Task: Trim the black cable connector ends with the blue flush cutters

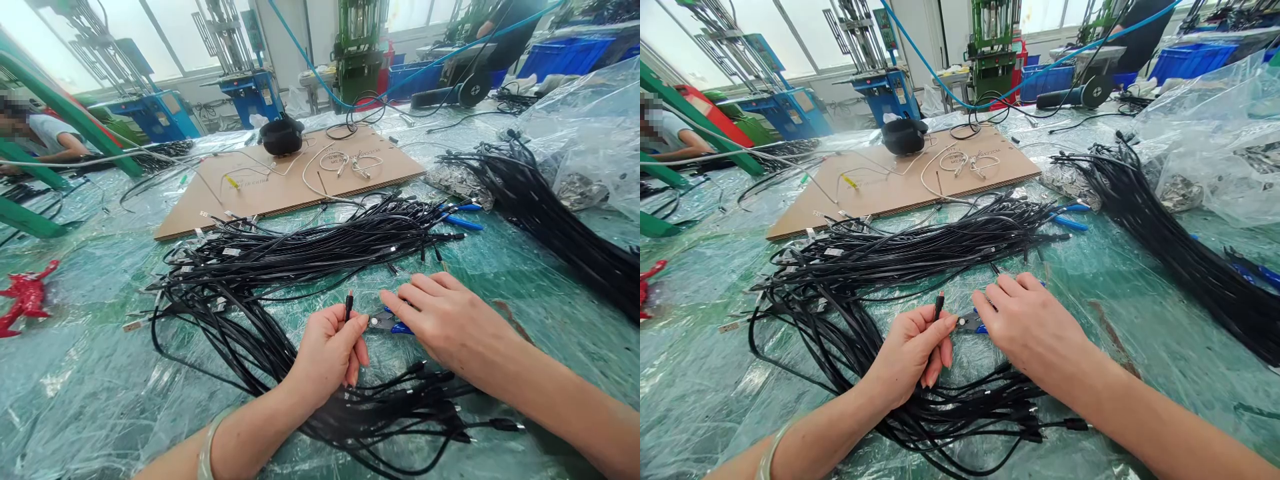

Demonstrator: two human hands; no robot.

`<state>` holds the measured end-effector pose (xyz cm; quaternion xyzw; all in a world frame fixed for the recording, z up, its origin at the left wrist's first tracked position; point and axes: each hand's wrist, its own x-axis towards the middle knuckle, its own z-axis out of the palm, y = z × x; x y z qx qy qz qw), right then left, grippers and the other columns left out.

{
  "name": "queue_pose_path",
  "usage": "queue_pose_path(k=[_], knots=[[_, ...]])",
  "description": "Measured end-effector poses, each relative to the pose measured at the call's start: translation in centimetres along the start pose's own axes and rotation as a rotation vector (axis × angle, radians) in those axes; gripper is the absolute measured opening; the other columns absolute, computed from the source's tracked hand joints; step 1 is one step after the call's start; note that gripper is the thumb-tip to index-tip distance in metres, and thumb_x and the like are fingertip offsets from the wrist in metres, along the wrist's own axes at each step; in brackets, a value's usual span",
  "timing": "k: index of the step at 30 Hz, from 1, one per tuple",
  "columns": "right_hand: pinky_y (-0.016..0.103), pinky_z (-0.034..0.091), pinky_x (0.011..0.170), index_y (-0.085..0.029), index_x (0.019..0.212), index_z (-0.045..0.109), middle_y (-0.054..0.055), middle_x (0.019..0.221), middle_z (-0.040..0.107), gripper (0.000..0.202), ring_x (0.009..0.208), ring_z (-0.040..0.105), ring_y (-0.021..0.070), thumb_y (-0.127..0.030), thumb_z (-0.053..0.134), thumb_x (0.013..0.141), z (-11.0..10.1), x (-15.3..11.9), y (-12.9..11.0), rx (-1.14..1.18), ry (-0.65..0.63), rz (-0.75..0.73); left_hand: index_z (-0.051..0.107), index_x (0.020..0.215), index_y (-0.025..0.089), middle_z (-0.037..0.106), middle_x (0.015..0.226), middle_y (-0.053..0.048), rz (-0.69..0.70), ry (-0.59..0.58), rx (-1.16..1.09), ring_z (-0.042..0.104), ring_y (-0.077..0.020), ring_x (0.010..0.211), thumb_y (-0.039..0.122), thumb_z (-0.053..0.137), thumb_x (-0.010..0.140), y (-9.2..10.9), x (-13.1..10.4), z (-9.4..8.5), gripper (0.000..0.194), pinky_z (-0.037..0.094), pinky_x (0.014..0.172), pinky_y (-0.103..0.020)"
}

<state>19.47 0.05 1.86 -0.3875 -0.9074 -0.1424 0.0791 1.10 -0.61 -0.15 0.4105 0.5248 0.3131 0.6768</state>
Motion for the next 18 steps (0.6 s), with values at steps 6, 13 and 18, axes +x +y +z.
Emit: queue_pose_path(k=[6, 13, 18], knots=[[0.035, 0.034, 0.064, -0.012, 0.1, 0.061, 0.007, 0.078, 0.062, 0.026, 0.075, 0.053, 0.0231, -0.006, 0.051, 0.077, -0.3, -0.8, 2.2, -0.015, 0.016, 0.053, 0.048, 0.082, 0.017, 0.058, 0.045, 0.003, 0.015, -0.022, -0.043, 0.037, -0.0048, 0.023, 0.039, 0.052, 0.084, 0.1, 0.0, -0.1, 0.022, 0.023, 0.025, -0.012], [0.035, 0.037, 0.065, -0.012, 0.099, 0.061, 0.006, 0.077, 0.061, 0.028, 0.074, 0.053, 0.0226, -0.007, 0.054, 0.073, -0.2, -0.5, 2.2, 0.088, 0.011, 0.058, 0.045, 0.094, 0.02, 0.059, 0.049, 0.004, 0.017, -0.07, -0.03, 0.04, -0.0067, 0.024, 0.046, 0.048, 0.086, 0.2, -0.4, 0.0, 0.027, 0.026, 0.025, -0.013], [0.033, 0.036, 0.062, -0.012, 0.099, 0.06, 0.006, 0.079, 0.062, 0.027, 0.073, 0.052, 0.0219, -0.008, 0.055, 0.072, 0.0, -0.4, 1.7, 0.107, 0.029, 0.078, 0.052, 0.086, 0.017, 0.059, 0.047, 0.002, -0.031, -0.09, -0.067, 0.042, -0.0068, 0.025, 0.042, 0.048, 0.086, 0.2, -0.4, 0.1, 0.025, 0.028, 0.025, -0.013]])
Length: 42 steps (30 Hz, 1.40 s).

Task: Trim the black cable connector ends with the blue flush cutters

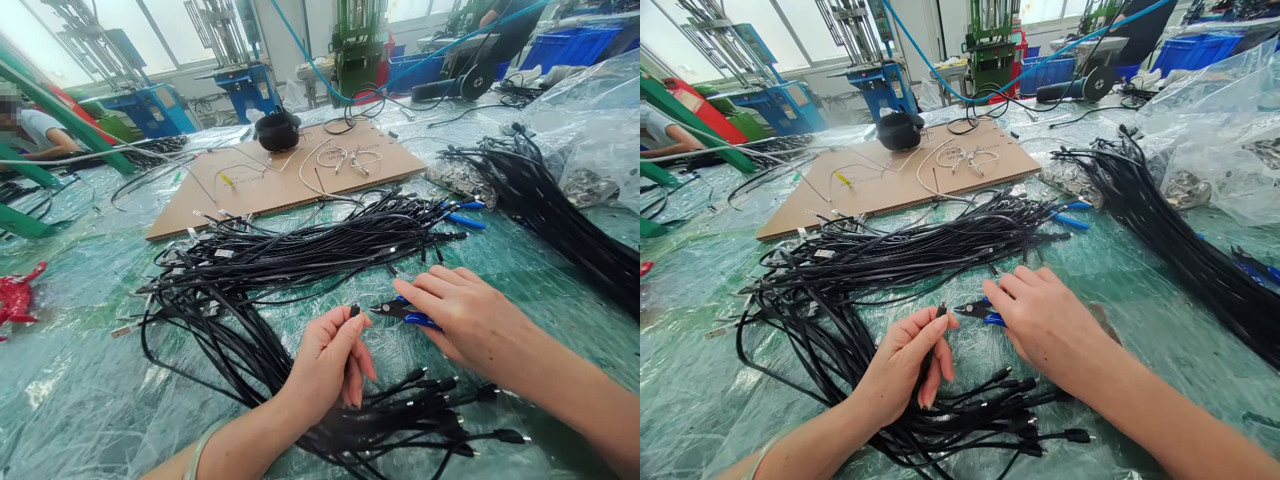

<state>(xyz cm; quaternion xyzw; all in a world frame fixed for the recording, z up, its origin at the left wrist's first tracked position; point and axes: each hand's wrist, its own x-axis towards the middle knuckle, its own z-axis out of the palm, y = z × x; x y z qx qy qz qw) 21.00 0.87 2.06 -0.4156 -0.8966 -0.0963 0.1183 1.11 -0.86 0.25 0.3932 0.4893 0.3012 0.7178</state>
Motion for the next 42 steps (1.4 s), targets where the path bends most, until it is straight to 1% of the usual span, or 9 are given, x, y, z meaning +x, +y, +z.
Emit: queue_pose_path(k=[4, 9, 17, 27, 42], knots=[[0.034, 0.035, 0.063, -0.012, 0.099, 0.061, 0.006, 0.079, 0.062, 0.027, 0.073, 0.052, 0.0221, -0.008, 0.055, 0.073, 0.5, 0.1, -0.3, 0.002, -0.008, 0.012, 0.054, 0.087, 0.017, 0.059, 0.045, 0.001, -0.035, -0.03, -0.042, 0.042, -0.0075, 0.024, 0.042, 0.048, 0.086, -0.1, 0.1, -0.1, 0.026, 0.028, 0.025, -0.013], [0.033, 0.034, 0.061, -0.011, 0.101, 0.061, 0.006, 0.079, 0.063, 0.028, 0.073, 0.052, 0.022, -0.008, 0.056, 0.074, 0.9, 0.2, -0.7, 0.006, 0.0, 0.016, 0.053, 0.086, 0.017, 0.059, 0.045, 0.0, -0.046, -0.025, -0.047, 0.042, -0.0076, 0.024, 0.041, 0.048, 0.086, -0.2, 0.1, -0.1, 0.024, 0.027, 0.025, -0.013], [0.033, 0.033, 0.062, -0.013, 0.099, 0.061, 0.005, 0.08, 0.063, 0.024, 0.075, 0.052, 0.0219, -0.008, 0.055, 0.076, 1.1, 0.1, -0.8, 0.021, -0.034, 0.04, 0.052, 0.081, 0.017, 0.059, 0.044, 0.0, -0.062, -0.029, -0.052, 0.042, -0.0071, 0.024, 0.038, 0.046, 0.087, -0.2, 0.1, 0.0, 0.023, 0.027, 0.025, -0.012], [0.034, 0.034, 0.061, -0.012, 0.096, 0.062, 0.003, 0.078, 0.062, 0.028, 0.073, 0.053, 0.0214, -0.006, 0.062, 0.069, 1.4, 0.3, -1.0, 0.075, -0.029, 0.047, 0.051, 0.076, 0.016, 0.06, 0.043, 0.0, -0.073, -0.044, -0.067, 0.043, -0.0071, 0.024, 0.038, 0.045, 0.088, -0.5, 0.3, -0.1, 0.026, 0.028, 0.024, -0.012], [0.034, 0.036, 0.062, -0.013, 0.097, 0.062, 0.004, 0.079, 0.062, 0.029, 0.075, 0.052, 0.0216, -0.008, 0.063, 0.069, 1.7, 0.3, -0.9, 0.102, -0.052, 0.058, 0.051, 0.074, 0.016, 0.06, 0.043, 0.0, -0.074, -0.052, -0.058, 0.042, -0.0072, 0.023, 0.036, 0.045, 0.087, -0.4, 0.4, 0.0, 0.025, 0.028, 0.023, -0.012]])
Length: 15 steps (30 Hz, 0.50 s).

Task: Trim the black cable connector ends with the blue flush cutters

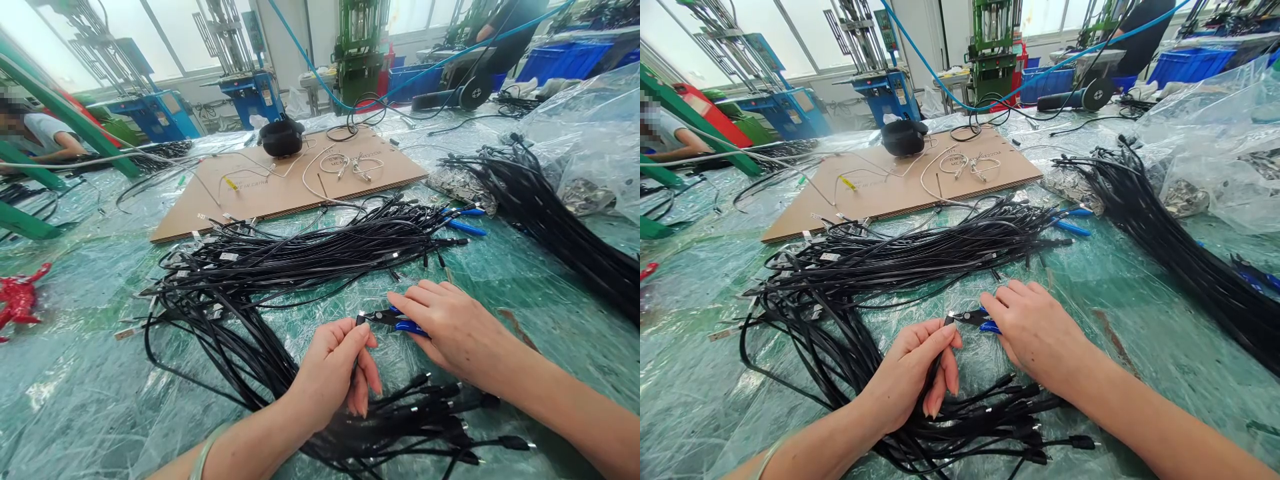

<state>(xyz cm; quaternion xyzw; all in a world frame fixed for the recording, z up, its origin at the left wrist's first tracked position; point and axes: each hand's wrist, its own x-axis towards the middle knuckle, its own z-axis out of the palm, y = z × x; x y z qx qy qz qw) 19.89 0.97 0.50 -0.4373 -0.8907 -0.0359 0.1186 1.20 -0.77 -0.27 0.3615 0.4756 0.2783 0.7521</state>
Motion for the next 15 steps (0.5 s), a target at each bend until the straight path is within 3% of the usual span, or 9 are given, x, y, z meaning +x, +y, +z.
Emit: queue_pose_path(k=[9, 15], knots=[[0.034, 0.039, 0.063, -0.014, 0.097, 0.062, 0.004, 0.078, 0.064, 0.028, 0.074, 0.055, 0.0216, -0.008, 0.064, 0.07, 0.12, -0.09, 0.12, 0.022, -0.026, 0.0, 0.05, 0.074, 0.016, 0.06, 0.043, 0.0, -0.004, 0.0, 0.008, 0.042, -0.0072, 0.022, 0.037, 0.046, 0.087, -0.06, -0.01, 0.01, 0.025, 0.027, 0.023, -0.012], [0.034, 0.044, 0.063, -0.014, 0.099, 0.063, 0.004, 0.078, 0.064, 0.026, 0.071, 0.058, 0.0222, -0.011, 0.061, 0.074, 0.16, -0.03, 0.16, 0.076, -0.124, 0.038, 0.05, 0.074, 0.016, 0.06, 0.043, -0.001, -0.008, 0.001, 0.014, 0.042, -0.0072, 0.023, 0.036, 0.045, 0.087, -0.05, -0.07, 0.05, 0.024, 0.027, 0.023, -0.012]])
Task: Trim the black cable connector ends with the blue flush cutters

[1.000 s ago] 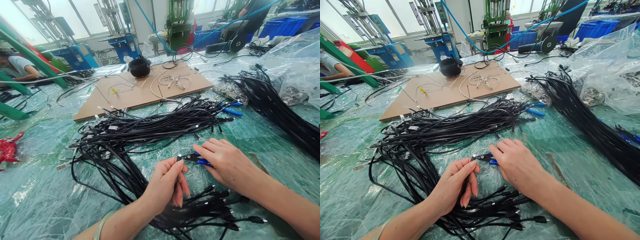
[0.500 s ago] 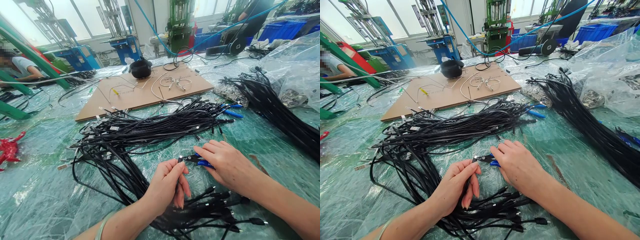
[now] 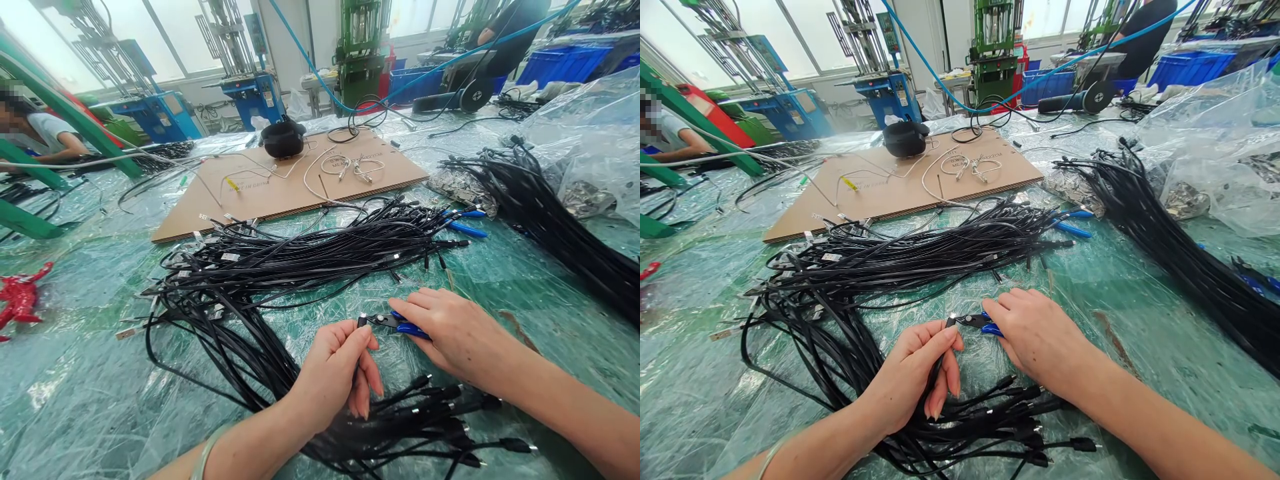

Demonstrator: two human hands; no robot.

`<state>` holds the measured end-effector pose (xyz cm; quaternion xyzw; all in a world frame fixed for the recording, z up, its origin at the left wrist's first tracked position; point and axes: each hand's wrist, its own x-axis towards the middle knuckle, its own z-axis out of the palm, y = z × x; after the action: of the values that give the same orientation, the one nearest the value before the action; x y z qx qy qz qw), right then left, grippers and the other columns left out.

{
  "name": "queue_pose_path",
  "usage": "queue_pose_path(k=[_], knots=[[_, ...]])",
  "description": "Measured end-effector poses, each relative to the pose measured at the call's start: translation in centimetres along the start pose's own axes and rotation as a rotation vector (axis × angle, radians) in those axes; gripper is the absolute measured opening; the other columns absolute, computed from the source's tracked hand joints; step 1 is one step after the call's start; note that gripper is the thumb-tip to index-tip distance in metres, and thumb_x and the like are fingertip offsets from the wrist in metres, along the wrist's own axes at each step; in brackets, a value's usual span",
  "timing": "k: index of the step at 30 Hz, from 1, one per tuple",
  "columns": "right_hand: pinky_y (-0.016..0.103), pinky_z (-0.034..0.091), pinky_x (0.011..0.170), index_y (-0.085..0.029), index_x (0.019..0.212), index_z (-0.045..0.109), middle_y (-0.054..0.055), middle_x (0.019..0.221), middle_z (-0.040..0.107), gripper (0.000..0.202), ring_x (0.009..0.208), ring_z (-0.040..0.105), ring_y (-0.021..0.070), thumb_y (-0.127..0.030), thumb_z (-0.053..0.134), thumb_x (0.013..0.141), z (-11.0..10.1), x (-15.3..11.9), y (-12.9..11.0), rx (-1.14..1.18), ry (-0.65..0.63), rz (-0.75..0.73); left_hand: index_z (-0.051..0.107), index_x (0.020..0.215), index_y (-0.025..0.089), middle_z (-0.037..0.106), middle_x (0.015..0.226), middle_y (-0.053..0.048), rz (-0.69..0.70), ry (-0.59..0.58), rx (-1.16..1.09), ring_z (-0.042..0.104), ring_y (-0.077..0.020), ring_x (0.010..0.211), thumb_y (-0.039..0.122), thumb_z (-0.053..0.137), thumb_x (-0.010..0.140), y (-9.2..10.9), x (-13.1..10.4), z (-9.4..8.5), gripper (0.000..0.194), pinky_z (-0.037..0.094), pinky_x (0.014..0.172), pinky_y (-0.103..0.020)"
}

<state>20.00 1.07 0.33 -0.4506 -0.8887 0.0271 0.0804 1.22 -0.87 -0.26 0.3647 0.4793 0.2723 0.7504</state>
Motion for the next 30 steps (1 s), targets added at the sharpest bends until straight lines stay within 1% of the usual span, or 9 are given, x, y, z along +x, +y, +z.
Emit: queue_pose_path(k=[5, 8, 14, 18, 25, 30], knots=[[0.032, 0.046, 0.061, -0.016, 0.102, 0.063, 0.005, 0.078, 0.063, 0.023, 0.07, 0.059, 0.0206, -0.014, 0.055, 0.08, -0.16, -0.08, 0.01, 0.051, -0.086, 0.054, 0.05, 0.075, 0.017, 0.06, 0.044, -0.001, -0.009, -0.002, 0.017, 0.042, -0.0075, 0.023, 0.037, 0.045, 0.087, -0.06, 0.0, -0.02, 0.024, 0.027, 0.024, -0.013], [0.032, 0.046, 0.062, -0.016, 0.102, 0.062, 0.005, 0.079, 0.064, 0.023, 0.071, 0.06, 0.0208, -0.015, 0.054, 0.081, -0.18, -0.11, 0.07, 0.053, -0.081, 0.06, 0.05, 0.075, 0.017, 0.06, 0.044, -0.001, -0.012, -0.005, 0.024, 0.042, -0.0075, 0.024, 0.038, 0.045, 0.087, -0.06, 0.02, -0.07, 0.025, 0.027, 0.024, -0.013], [0.036, 0.046, 0.064, -0.015, 0.101, 0.061, 0.006, 0.081, 0.063, 0.023, 0.075, 0.057, 0.0231, -0.016, 0.058, 0.078, -0.08, -0.07, 0.08, 0.036, -0.005, -0.001, 0.049, 0.076, 0.017, 0.06, 0.044, -0.001, -0.013, -0.003, 0.033, 0.042, -0.0075, 0.024, 0.039, 0.044, 0.087, -0.03, 0.0, -0.06, 0.025, 0.027, 0.024, -0.013], [0.037, 0.046, 0.067, -0.014, 0.1, 0.061, 0.007, 0.084, 0.063, 0.022, 0.078, 0.056, 0.0239, -0.015, 0.057, 0.078, -0.11, -0.06, -0.1, 0.033, 0.011, -0.005, 0.049, 0.076, 0.017, 0.059, 0.044, 0.0, -0.01, 0.004, 0.038, 0.042, -0.0074, 0.024, 0.038, 0.044, 0.087, -0.09, -0.1, 0.03, 0.024, 0.026, 0.024, -0.013], [0.034, 0.044, 0.067, -0.015, 0.098, 0.06, 0.006, 0.083, 0.063, 0.021, 0.078, 0.056, 0.0221, -0.013, 0.057, 0.078, -0.11, -0.16, -0.1, 0.02, -0.003, -0.013, 0.048, 0.076, 0.017, 0.059, 0.044, 0.0, -0.014, 0.005, 0.058, 0.042, -0.0071, 0.024, 0.038, 0.044, 0.087, -0.05, -0.13, 0.02, 0.024, 0.026, 0.024, -0.012], [0.034, 0.045, 0.064, -0.015, 0.101, 0.06, 0.006, 0.082, 0.063, 0.021, 0.074, 0.057, 0.0214, -0.015, 0.054, 0.081, -0.26, -0.11, -0.06, 0.055, -0.081, 0.017, 0.048, 0.076, 0.017, 0.059, 0.044, 0.001, -0.022, 0.005, 0.07, 0.042, -0.0069, 0.024, 0.038, 0.043, 0.087, 0.0, -0.08, 0.02, 0.024, 0.026, 0.024, -0.013]])
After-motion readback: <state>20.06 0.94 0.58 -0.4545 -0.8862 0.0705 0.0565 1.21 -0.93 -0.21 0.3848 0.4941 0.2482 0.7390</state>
